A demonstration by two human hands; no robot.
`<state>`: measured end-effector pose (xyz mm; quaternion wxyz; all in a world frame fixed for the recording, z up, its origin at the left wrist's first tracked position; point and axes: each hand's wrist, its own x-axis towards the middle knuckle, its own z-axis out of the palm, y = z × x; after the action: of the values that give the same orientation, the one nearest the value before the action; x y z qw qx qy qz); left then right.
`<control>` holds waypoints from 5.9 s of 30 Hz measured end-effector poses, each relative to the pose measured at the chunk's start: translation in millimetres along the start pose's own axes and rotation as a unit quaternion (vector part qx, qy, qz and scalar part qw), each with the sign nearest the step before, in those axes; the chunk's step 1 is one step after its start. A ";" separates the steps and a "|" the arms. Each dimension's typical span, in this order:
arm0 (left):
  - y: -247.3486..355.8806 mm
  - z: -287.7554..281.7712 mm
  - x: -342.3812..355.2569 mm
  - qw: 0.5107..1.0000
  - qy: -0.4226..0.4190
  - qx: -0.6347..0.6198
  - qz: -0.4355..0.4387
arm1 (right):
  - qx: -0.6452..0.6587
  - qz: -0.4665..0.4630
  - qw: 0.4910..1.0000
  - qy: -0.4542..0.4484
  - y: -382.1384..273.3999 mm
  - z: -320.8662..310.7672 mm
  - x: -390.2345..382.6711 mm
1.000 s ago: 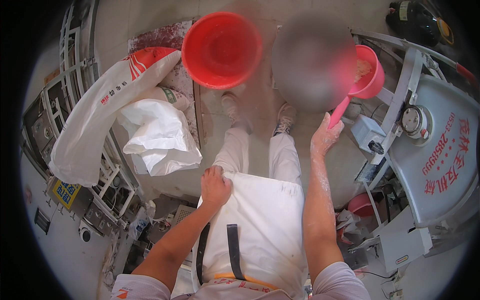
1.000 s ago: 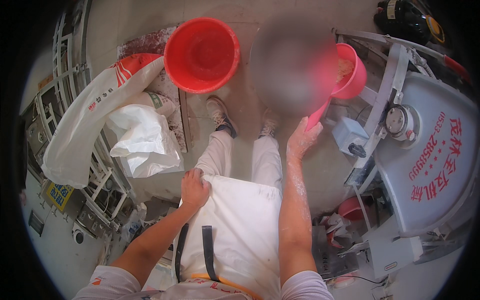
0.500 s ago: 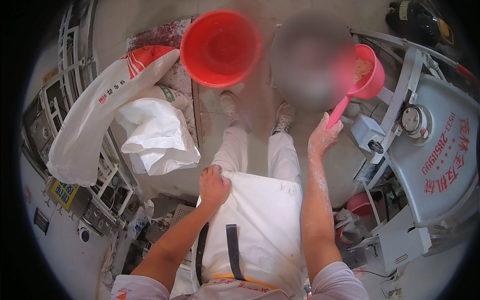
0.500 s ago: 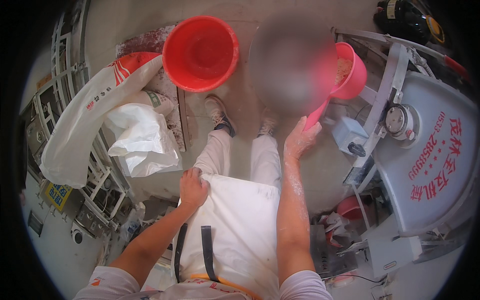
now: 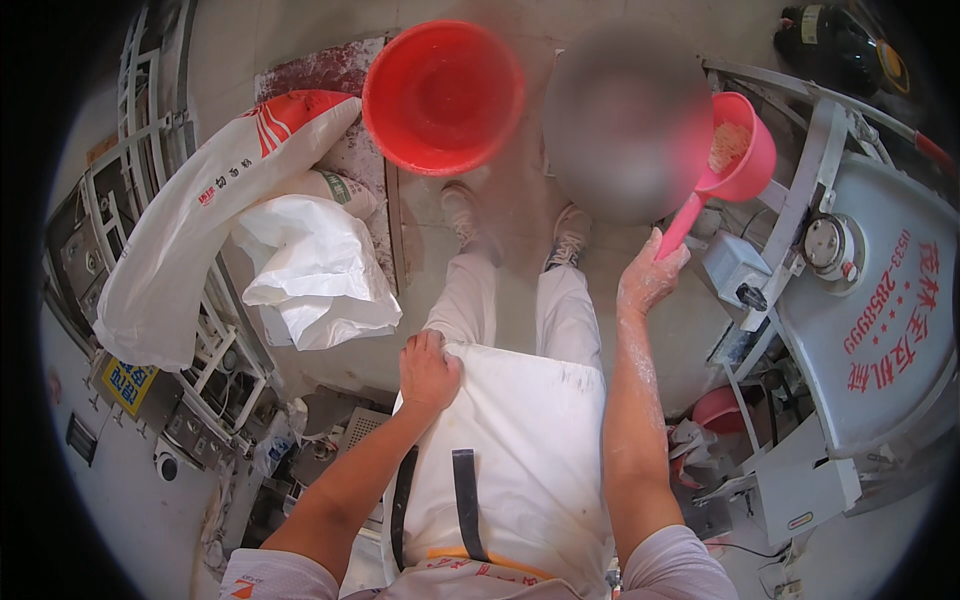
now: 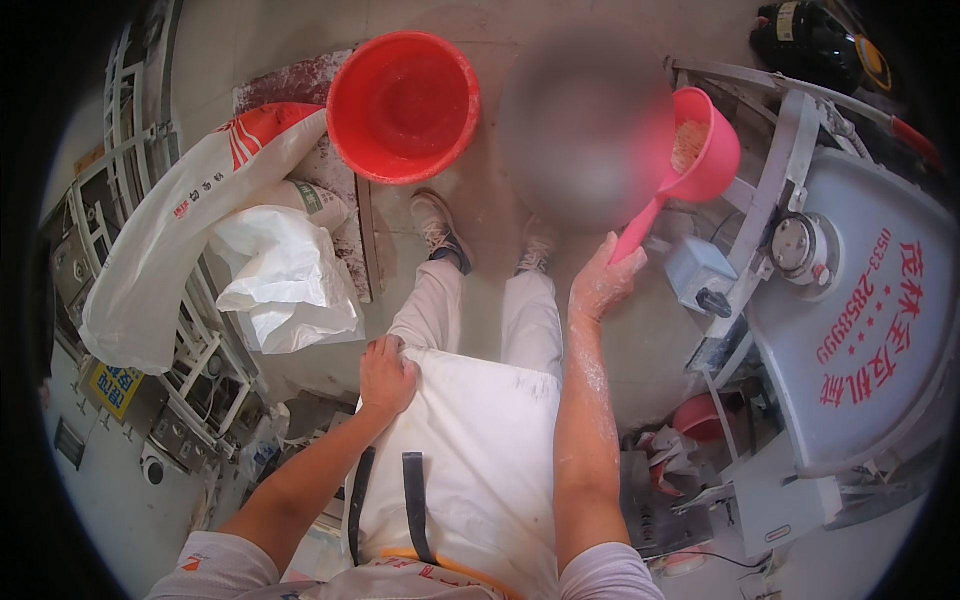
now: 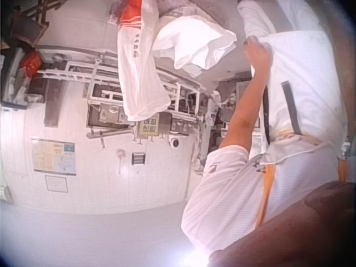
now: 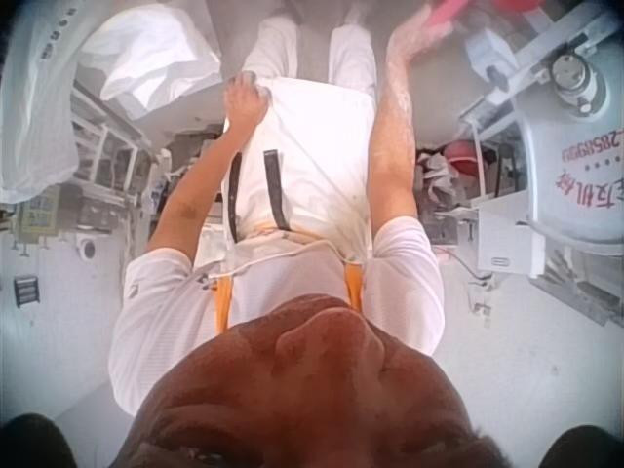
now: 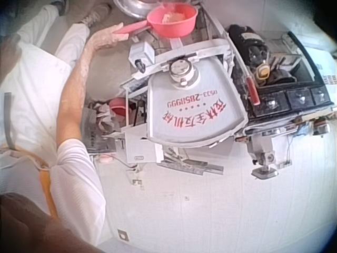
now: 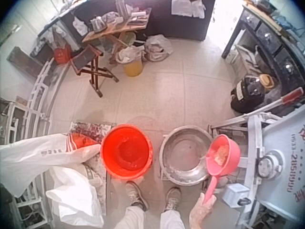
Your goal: The person pours flour from a bag into a bowl, scoops a dry mixture into a smaller container, and then adds liquid from a bucket into a large mixing machine.
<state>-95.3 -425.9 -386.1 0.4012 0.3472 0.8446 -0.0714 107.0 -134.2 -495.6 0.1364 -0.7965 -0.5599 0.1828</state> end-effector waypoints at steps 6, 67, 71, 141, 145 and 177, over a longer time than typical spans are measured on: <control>1.2 -0.1 0.1 1.000 0.007 -0.004 0.004 | -0.003 -0.009 1.000 0.003 3.2 -0.5 0.4; 1.8 7.5 -8.2 1.000 0.019 0.001 0.016 | -0.051 -0.019 0.998 -0.019 17.1 -17.7 -12.7; 8.4 5.5 -7.5 1.000 0.017 0.017 0.009 | -0.056 -0.031 0.998 -0.023 18.1 -25.0 -10.0; -32.9 -104.1 -188.3 0.967 0.107 -0.182 -0.143 | 0.676 0.076 0.725 -0.104 12.5 -595.5 44.6; -74.1 -58.4 -216.4 0.957 0.094 -0.224 -0.157 | 0.664 -0.005 0.684 -0.300 -37.0 -581.0 33.3; -79.8 93.6 -418.0 0.686 0.194 -0.617 -0.333 | 0.407 0.135 0.667 -0.610 -210.6 -370.9 -89.2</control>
<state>94.8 -744.2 -157.2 0.3019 -0.2770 0.8168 0.4062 67.1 -152.1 -62.1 0.0492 -0.4398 -0.2741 0.8538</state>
